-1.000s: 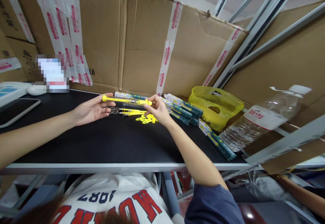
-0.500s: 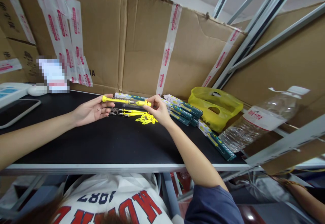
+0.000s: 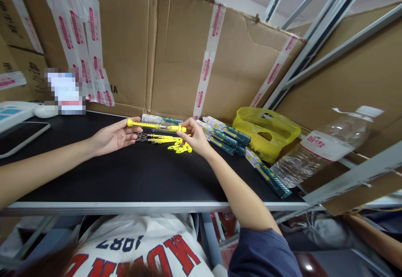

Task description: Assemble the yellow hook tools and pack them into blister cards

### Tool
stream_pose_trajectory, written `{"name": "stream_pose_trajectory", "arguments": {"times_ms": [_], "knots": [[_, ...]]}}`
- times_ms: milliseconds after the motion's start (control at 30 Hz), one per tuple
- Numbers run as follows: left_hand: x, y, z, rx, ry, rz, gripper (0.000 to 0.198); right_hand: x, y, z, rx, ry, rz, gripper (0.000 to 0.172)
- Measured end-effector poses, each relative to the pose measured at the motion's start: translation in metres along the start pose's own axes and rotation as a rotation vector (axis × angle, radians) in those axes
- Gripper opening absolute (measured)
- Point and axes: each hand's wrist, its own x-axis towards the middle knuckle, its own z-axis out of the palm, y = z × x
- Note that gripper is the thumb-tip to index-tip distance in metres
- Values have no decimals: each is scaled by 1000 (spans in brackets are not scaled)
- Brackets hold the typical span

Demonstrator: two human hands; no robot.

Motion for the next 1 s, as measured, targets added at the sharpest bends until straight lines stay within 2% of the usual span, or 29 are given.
{"name": "stream_pose_trajectory", "arguments": {"times_ms": [167, 333, 433, 700, 833, 1000], "knots": [[1, 0, 1, -5, 33, -2, 30, -1, -2, 2, 47, -26, 48, 44], [1, 0, 0, 3, 26, 5, 29, 1, 3, -1, -53, 81, -14, 38], [1, -1, 0, 3, 6, 6, 30, 2, 6, -3, -80, 103, -54, 35], [2, 0, 1, -1, 37, -2, 33, -1, 7, -2, -123, 25, -39, 36], [2, 0, 0, -10, 50, -5, 31, -2, 3, 2, -70, -9, -55, 35], [2, 0, 1, -31, 42, -13, 32, -2, 1, 6, 23, -27, 2, 40]]}}
